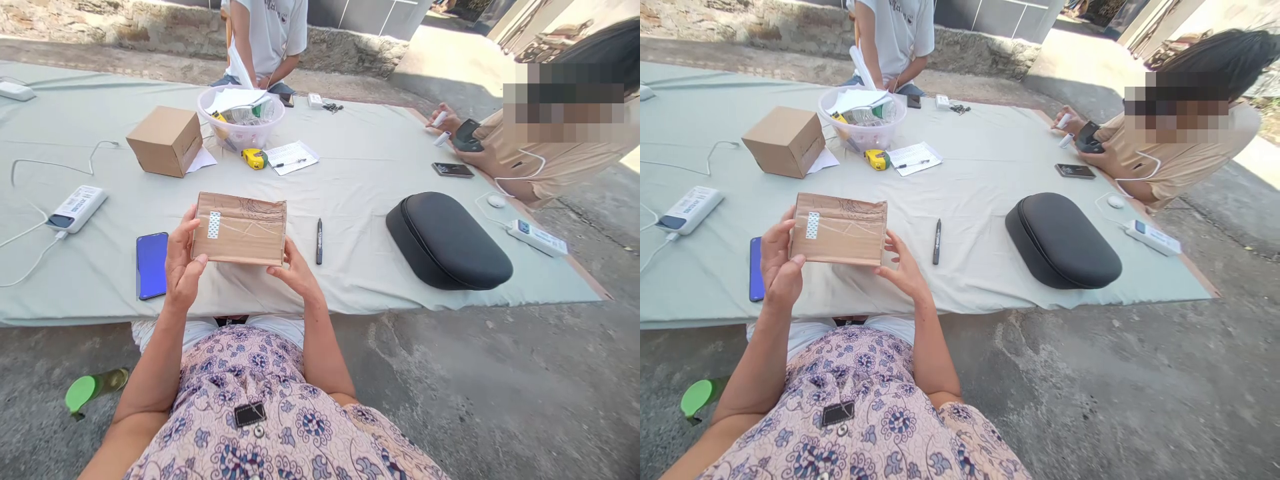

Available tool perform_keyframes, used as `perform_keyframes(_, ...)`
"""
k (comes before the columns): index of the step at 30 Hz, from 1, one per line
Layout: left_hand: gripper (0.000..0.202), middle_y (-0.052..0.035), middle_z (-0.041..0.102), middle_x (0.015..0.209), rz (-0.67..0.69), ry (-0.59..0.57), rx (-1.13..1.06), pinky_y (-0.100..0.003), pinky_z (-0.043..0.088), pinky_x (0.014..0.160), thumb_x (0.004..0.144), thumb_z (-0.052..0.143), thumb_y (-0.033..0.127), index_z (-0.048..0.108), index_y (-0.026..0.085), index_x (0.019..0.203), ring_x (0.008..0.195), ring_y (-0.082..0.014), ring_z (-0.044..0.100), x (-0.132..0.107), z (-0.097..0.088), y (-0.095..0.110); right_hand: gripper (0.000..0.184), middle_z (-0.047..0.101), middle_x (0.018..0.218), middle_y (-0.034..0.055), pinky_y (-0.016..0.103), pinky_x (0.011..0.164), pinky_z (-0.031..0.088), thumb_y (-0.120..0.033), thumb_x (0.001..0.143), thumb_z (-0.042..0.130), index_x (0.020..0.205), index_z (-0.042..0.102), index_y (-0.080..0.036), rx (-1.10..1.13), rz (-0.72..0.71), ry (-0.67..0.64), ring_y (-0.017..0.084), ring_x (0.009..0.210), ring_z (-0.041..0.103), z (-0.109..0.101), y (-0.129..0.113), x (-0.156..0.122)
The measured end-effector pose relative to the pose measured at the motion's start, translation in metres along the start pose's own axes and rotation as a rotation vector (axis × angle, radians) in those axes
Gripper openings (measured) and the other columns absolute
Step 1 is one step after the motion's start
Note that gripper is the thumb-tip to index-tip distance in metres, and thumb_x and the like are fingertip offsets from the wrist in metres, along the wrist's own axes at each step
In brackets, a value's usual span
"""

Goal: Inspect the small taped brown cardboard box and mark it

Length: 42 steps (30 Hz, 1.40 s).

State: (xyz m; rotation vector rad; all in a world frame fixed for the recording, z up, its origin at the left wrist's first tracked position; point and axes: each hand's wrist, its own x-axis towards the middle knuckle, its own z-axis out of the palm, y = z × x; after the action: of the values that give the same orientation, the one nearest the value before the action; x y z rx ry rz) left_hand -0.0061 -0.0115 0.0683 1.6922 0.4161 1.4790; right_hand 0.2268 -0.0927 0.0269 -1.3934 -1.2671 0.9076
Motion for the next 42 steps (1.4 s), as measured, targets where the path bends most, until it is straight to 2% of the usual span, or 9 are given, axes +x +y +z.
perform_keyframes(4,0.060,-0.0002,0.043,0.159,-0.047,-0.057,0.003,-0.045,0.045,0.115,0.084,0.072,0.033,0.051,0.041,0.140,0.146,-0.0299,0.044,0.000,-0.004,0.003,0.121,0.029,0.167,0.0120,0.051,0.113,0.043,-0.081,0.065,0.073,0.161,0.017,-0.033,0.053,-0.067,-0.029,0.035,0.150,0.036,-0.006,-0.014,-0.008)
perform_keyframes(9,0.074,-0.0044,0.042,0.156,-0.090,-0.119,0.093,-0.046,0.050,0.109,0.082,0.074,0.045,0.040,0.045,0.148,0.146,-0.0324,0.042,-0.001,-0.013,0.001,0.132,0.017,0.172,0.0086,0.052,0.115,0.042,-0.080,0.061,0.075,0.162,0.000,-0.040,0.105,-0.076,-0.144,0.034,0.157,0.024,-0.012,-0.020,-0.013)
perform_keyframes(14,0.078,-0.0097,0.043,0.146,-0.114,-0.100,0.262,-0.043,0.053,0.106,0.085,0.068,0.054,0.034,0.039,0.154,0.138,-0.0315,0.045,-0.003,-0.017,-0.001,0.118,0.026,0.169,0.0070,0.052,0.117,0.039,-0.080,0.063,0.074,0.160,0.017,-0.043,0.143,-0.102,-0.240,0.033,0.156,0.028,-0.020,-0.017,-0.015)
perform_keyframes(18,0.071,-0.0091,0.052,0.129,-0.118,-0.057,0.346,-0.037,0.057,0.097,0.088,0.067,0.049,0.042,0.034,0.152,0.125,-0.0259,0.053,-0.003,-0.015,-0.002,0.103,0.038,0.163,0.0088,0.051,0.115,0.041,-0.074,0.066,0.077,0.153,0.033,-0.040,0.130,-0.088,-0.134,0.031,0.151,0.038,-0.021,-0.017,-0.017)
perform_keyframes(22,0.055,-0.0076,0.055,0.130,-0.147,-0.047,0.280,-0.035,0.056,0.093,0.088,0.068,0.043,0.051,0.034,0.140,0.121,-0.0235,0.056,-0.003,-0.015,-0.003,0.071,0.039,0.162,0.0066,0.044,0.109,0.047,-0.067,0.073,0.078,0.133,0.055,-0.036,0.113,-0.164,-0.005,0.030,0.148,0.040,-0.019,-0.020,-0.017)
perform_keyframes(29,0.024,-0.0067,0.058,0.123,-0.203,-0.049,0.241,-0.032,0.057,0.089,0.091,0.066,0.042,0.058,0.028,0.108,0.125,-0.0217,0.057,-0.004,-0.010,-0.005,0.063,0.050,0.150,0.0073,0.037,0.096,0.057,-0.059,0.085,0.070,0.140,0.052,-0.036,0.151,-0.152,0.090,0.026,0.135,0.054,-0.010,-0.022,-0.016)
perform_keyframes(32,0.024,-0.0068,0.060,0.120,-0.225,-0.034,0.249,-0.032,0.058,0.088,0.090,0.067,0.045,0.058,0.026,0.101,0.123,-0.0210,0.058,-0.003,-0.007,-0.006,0.048,0.051,0.145,0.0075,0.034,0.096,0.058,-0.055,0.089,0.067,0.131,0.060,-0.033,0.141,-0.147,0.141,0.025,0.134,0.054,-0.006,-0.020,-0.014)
perform_keyframes(36,0.026,-0.0070,0.063,0.116,-0.234,-0.002,0.266,-0.034,0.057,0.091,0.089,0.066,0.049,0.058,0.024,0.095,0.119,-0.0210,0.061,-0.001,-0.005,-0.010,0.043,0.055,0.132,0.0076,0.032,0.091,0.060,-0.056,0.086,0.069,0.120,0.064,-0.030,0.150,-0.151,0.166,0.024,0.129,0.057,0.000,-0.017,-0.011)
perform_keyframes(42,0.015,-0.0104,0.065,0.126,-0.292,0.013,0.465,-0.040,0.051,0.103,0.094,0.052,0.033,0.061,0.022,0.100,0.122,-0.0223,0.062,-0.004,-0.004,-0.016,0.035,0.054,0.113,0.0083,0.033,0.079,0.062,-0.056,0.082,0.071,0.098,0.067,-0.025,-0.005,-0.043,0.210,0.024,0.115,0.058,0.023,-0.017,-0.011)
